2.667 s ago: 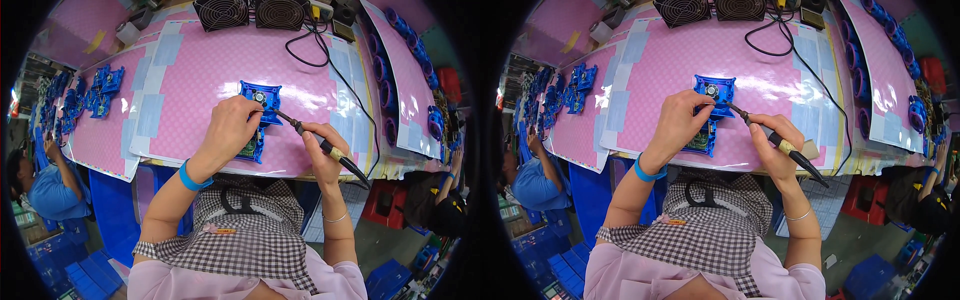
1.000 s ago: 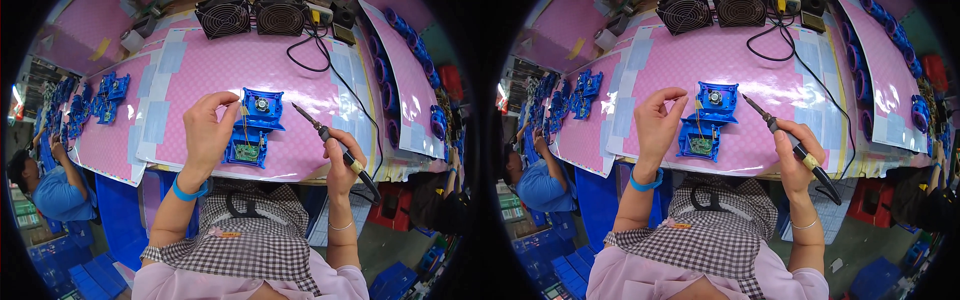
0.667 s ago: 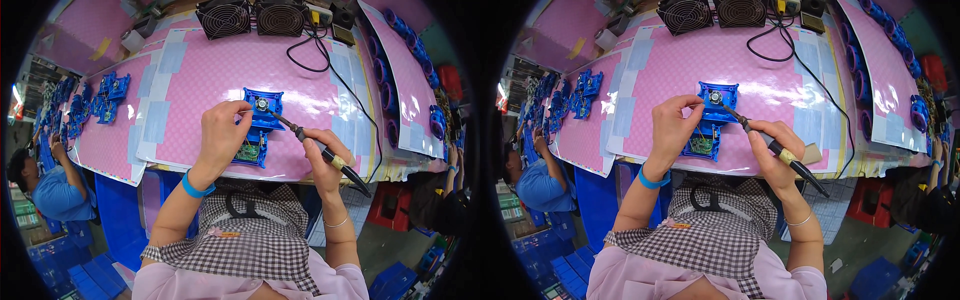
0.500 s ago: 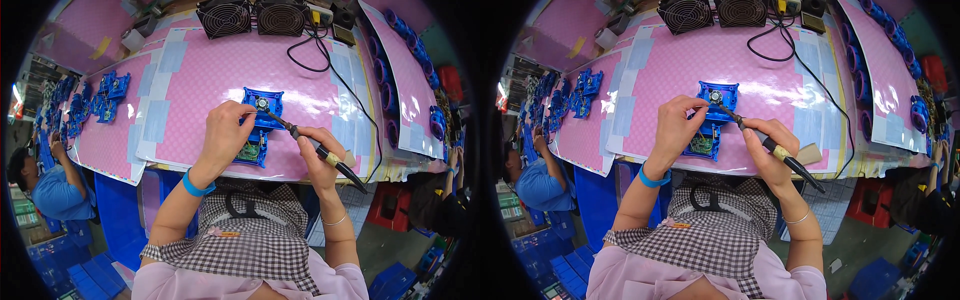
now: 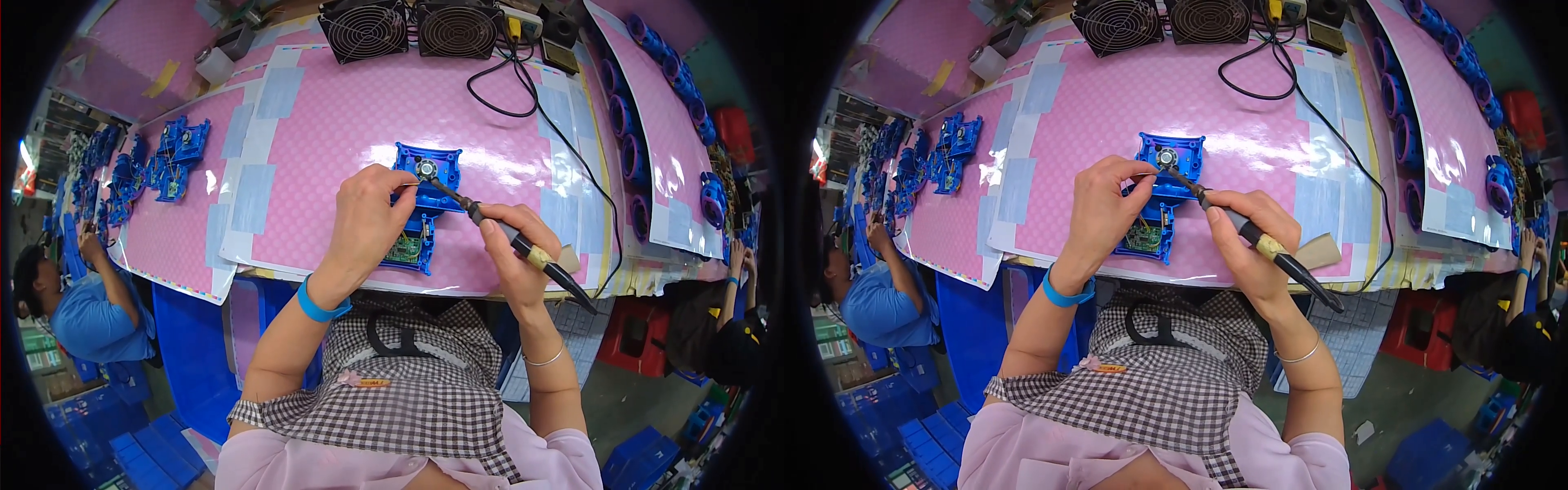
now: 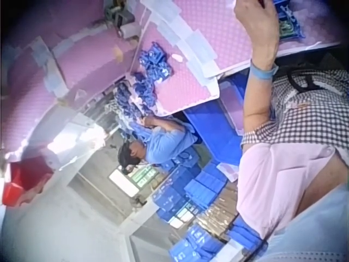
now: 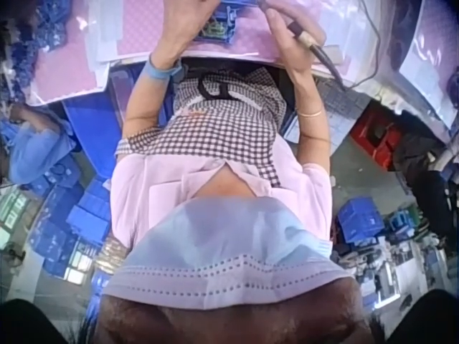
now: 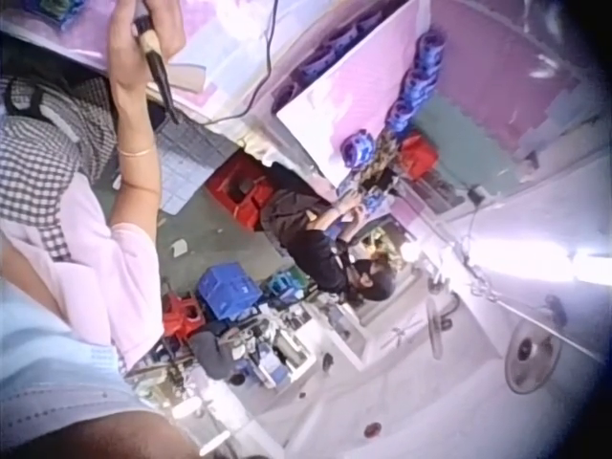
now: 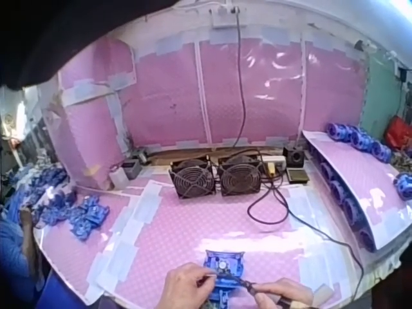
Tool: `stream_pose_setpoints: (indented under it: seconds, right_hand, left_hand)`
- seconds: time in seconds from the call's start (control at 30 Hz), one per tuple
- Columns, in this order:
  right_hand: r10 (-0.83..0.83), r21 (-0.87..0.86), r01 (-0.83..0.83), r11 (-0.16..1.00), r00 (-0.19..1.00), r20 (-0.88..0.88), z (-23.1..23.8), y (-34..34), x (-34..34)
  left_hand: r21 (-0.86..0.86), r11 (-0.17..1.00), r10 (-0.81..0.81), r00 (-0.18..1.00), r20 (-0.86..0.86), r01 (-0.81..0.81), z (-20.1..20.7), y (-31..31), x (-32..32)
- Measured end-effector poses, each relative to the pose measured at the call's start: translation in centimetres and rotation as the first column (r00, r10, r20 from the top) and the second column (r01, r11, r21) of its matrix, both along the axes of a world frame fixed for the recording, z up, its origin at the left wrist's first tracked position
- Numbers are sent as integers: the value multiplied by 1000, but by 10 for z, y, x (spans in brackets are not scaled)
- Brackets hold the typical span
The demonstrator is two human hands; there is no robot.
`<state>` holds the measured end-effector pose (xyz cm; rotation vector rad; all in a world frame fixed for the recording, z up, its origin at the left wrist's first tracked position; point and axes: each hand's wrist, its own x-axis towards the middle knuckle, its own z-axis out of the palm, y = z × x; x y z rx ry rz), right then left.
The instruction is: Soldering electronic components onto small circuit boards at a factory production line.
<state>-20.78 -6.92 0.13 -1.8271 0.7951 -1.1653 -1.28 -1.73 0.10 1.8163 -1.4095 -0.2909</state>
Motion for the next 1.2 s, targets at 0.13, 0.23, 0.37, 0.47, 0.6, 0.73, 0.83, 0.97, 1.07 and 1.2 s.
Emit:
stream_pose_setpoints:
  seconds: [0.13,0.23,0.37,0.47,0.6,0.73,0.83,0.97,1.07,1.2]
  right_hand:
    - [-62,70,60,996,998,31,11,2,-14]
    - [-127,168,100,981,980,155,20,2,-24]
    - [-309,132,280,951,872,379,33,-10,-46]
    - [-407,74,432,899,759,509,57,-33,-96]
    - [-596,41,743,668,501,628,81,-78,-174]
    - [-771,-209,924,321,383,508,64,-170,-274]
    - [-897,-609,747,266,424,127,27,-243,-369]
    - [-943,-858,404,318,224,-245,-11,-319,-476]
    - [-899,-862,428,272,432,-70,-30,-354,-512]
    - [-854,-793,472,385,509,-112,-33,-354,-503]
  left_hand:
    - [-14,1000,-4,1000,18,4,-1,0,0]
    - [-15,1000,-14,1000,12,14,-2,1,1]
    - [-27,999,-37,998,54,38,-3,1,7]
    - [-8,1000,-28,999,29,28,-3,-3,3]
    - [-43,999,-28,999,40,30,10,1,-7]
    - [-37,999,0,980,199,8,30,15,-24]
    - [142,983,-160,919,360,115,33,13,-36]
    - [300,941,-265,889,373,155,12,7,-20]
    - [208,978,-83,856,510,-29,-2,10,19]
    - [183,896,194,729,656,-404,-8,8,115]
